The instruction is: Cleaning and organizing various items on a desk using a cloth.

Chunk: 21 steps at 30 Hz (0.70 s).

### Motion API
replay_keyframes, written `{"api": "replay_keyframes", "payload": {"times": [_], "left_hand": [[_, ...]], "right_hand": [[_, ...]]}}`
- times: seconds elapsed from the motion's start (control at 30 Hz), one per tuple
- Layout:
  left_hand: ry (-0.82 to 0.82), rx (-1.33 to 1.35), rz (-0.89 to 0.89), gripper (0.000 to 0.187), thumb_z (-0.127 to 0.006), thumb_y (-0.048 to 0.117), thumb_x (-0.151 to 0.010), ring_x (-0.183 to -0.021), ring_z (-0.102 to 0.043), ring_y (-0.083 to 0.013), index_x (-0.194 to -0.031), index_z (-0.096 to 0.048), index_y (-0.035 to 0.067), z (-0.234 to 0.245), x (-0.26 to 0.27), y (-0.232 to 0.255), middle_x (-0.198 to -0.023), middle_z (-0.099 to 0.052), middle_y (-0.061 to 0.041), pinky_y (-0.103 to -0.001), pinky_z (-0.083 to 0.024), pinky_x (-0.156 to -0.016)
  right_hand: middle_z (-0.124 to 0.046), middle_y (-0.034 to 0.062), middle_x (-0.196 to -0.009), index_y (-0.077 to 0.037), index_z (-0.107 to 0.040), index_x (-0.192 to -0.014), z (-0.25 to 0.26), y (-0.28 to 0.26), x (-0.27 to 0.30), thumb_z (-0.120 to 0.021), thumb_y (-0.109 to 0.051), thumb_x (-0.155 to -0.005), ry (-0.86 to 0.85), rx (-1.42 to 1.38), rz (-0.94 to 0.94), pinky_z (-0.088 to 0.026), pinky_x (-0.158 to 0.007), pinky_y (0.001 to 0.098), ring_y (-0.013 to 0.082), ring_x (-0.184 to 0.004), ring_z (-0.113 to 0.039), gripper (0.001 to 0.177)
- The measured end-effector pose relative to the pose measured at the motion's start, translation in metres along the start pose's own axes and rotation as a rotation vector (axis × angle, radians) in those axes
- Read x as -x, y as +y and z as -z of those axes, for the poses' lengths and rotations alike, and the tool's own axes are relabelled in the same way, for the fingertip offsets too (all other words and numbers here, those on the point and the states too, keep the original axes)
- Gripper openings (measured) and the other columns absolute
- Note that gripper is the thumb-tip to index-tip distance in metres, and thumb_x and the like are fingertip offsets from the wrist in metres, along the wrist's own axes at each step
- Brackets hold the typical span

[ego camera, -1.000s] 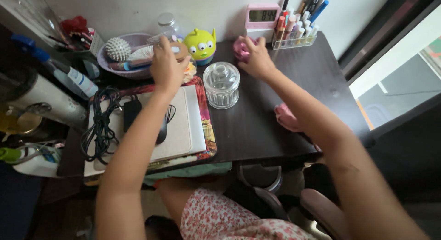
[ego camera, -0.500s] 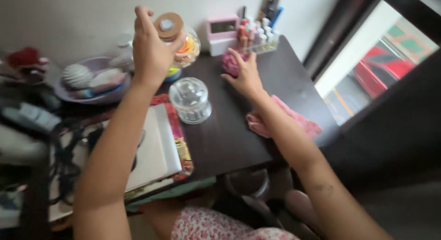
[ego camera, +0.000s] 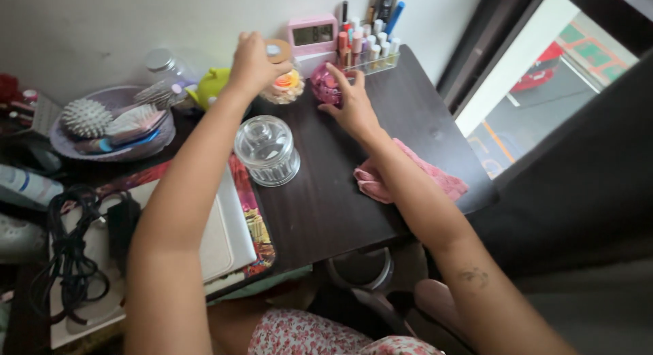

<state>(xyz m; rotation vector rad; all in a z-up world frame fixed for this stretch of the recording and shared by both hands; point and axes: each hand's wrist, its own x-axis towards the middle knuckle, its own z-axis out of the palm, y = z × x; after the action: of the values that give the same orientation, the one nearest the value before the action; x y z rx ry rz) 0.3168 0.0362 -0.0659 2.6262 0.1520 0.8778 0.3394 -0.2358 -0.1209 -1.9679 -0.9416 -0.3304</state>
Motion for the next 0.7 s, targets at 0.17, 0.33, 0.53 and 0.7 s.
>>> {"api": "replay_keyframes", "payload": {"times": [0.17,0.33,0.53,0.7], "left_hand": [[-0.085,-0.036,0.051,0.067,-0.095,0.036,-0.066,-0.103,-0.063,-0.0451,-0.106,-0.062,-0.008,0.001,0.004,0.010,-0.115,-0.058,-0.029,-0.047,-0.054,-0.092],[-0.141,-0.076,0.127,0.063,-0.093,0.030,-0.065,-0.101,-0.066,-0.0452,-0.107,-0.065,-0.006,-0.002,0.002,0.012,-0.119,-0.056,-0.027,-0.047,-0.056,-0.087],[-0.060,-0.061,0.118,0.058,-0.091,0.026,-0.069,-0.101,-0.066,-0.0460,-0.109,-0.065,-0.008,-0.036,-0.011,-0.023,-0.121,-0.055,-0.029,-0.047,-0.056,-0.088],[-0.082,-0.074,0.083,0.056,-0.092,0.031,-0.075,-0.108,-0.064,-0.0456,-0.111,-0.066,-0.004,-0.035,-0.013,-0.033,-0.121,-0.057,-0.028,-0.046,-0.054,-0.094]], "right_hand": [[-0.042,0.0227,-0.138,-0.022,-0.045,-0.153,-0.005,0.002,-0.005,-0.095,-0.018,-0.074,0.012,0.014,0.020,-0.050,-0.105,0.0456,0.0423,-0.122,-0.056,0.094],[-0.041,0.0227,-0.138,-0.021,-0.046,-0.154,-0.014,0.006,-0.007,-0.096,-0.018,-0.075,0.036,0.015,0.030,-0.050,-0.105,0.0466,0.0428,-0.124,-0.055,0.094],[-0.040,0.0231,-0.139,-0.022,-0.045,-0.155,-0.019,0.010,-0.012,-0.093,-0.014,-0.077,0.046,0.019,0.016,-0.050,-0.105,0.0470,0.0430,-0.124,-0.055,0.092],[-0.041,0.0224,-0.143,-0.024,-0.044,-0.158,-0.024,0.021,-0.014,-0.090,-0.010,-0.082,0.047,0.019,0.058,-0.048,-0.108,0.0458,0.0439,-0.129,-0.053,0.090]]}}
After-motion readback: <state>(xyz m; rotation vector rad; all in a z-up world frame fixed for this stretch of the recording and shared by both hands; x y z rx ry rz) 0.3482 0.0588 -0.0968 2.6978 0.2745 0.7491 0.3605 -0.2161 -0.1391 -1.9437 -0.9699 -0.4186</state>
